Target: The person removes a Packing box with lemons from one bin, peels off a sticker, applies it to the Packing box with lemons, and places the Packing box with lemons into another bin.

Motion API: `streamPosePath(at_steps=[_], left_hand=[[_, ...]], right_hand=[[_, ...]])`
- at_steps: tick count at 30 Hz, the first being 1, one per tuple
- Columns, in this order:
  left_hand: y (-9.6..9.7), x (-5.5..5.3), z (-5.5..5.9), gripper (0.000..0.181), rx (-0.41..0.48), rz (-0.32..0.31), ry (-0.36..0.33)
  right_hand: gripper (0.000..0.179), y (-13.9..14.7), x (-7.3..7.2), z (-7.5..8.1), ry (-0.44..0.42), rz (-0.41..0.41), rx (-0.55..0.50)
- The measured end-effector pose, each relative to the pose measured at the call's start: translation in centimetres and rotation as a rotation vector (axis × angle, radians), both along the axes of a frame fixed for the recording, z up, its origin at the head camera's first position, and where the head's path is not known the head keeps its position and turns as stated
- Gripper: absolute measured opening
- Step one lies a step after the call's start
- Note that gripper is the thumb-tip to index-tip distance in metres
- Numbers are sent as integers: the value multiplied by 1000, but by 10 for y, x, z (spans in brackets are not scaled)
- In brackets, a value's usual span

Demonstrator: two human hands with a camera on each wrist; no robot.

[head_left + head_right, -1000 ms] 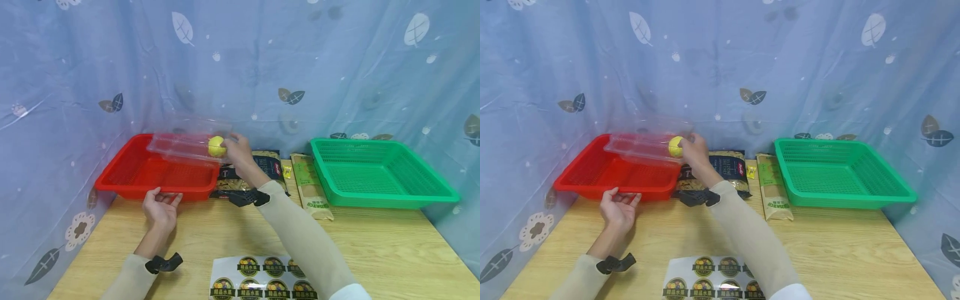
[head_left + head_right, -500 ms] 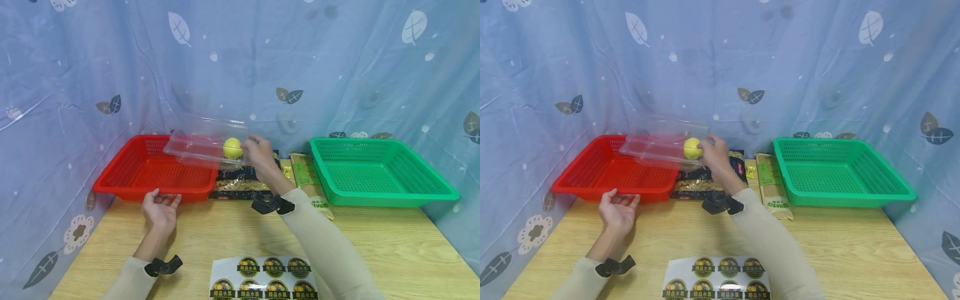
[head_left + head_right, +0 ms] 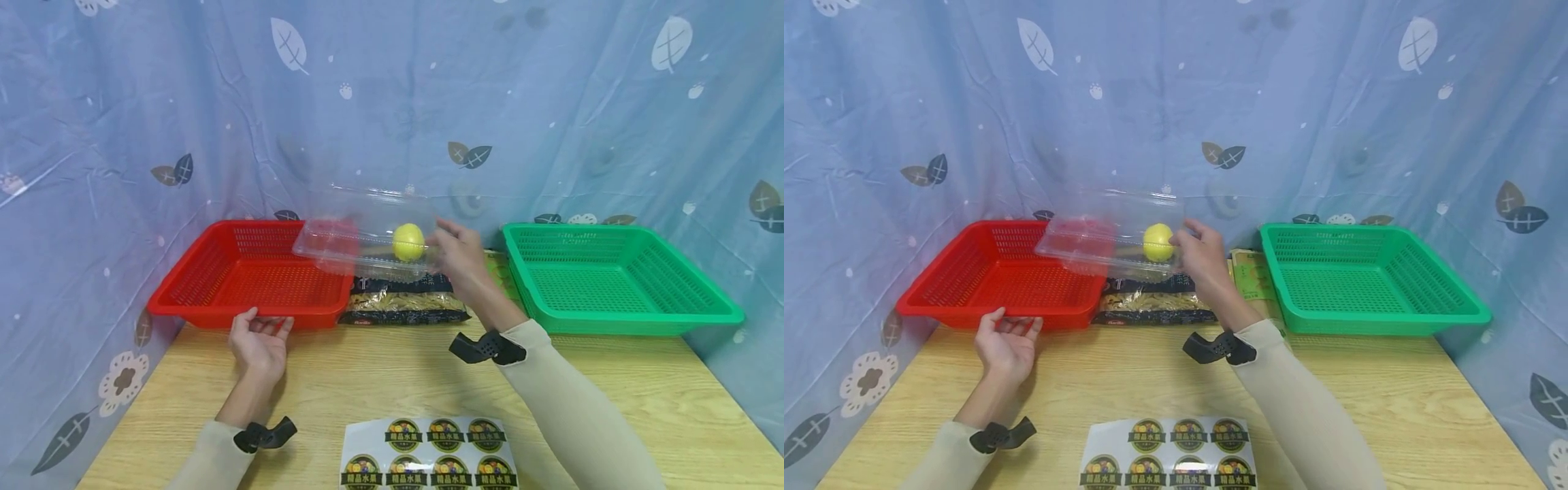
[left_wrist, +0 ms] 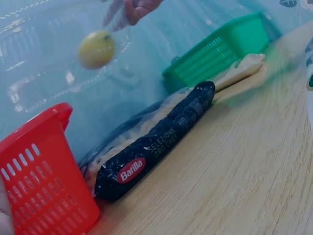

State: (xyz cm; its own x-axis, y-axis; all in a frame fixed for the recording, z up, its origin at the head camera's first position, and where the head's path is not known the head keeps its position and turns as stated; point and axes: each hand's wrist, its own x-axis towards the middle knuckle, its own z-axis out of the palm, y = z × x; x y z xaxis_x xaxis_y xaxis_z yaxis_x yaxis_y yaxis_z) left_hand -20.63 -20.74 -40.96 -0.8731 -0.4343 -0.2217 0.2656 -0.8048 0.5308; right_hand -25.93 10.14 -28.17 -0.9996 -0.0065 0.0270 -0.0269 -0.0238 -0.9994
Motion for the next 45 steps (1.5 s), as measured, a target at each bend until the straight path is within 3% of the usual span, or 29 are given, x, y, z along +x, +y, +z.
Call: streamPosePath(at_steps=[7, 17, 45], left_hand=[[0, 0, 1, 14, -22, 4, 32], [-1, 3, -6, 17, -23, 17, 46], [-3, 2, -6, 14, -13, -14, 46]], right_hand=[[57, 17, 12, -8, -10, -21, -5], [52, 50, 38, -24, -22, -16, 9], [54, 79, 85, -63, -77, 16, -11]])
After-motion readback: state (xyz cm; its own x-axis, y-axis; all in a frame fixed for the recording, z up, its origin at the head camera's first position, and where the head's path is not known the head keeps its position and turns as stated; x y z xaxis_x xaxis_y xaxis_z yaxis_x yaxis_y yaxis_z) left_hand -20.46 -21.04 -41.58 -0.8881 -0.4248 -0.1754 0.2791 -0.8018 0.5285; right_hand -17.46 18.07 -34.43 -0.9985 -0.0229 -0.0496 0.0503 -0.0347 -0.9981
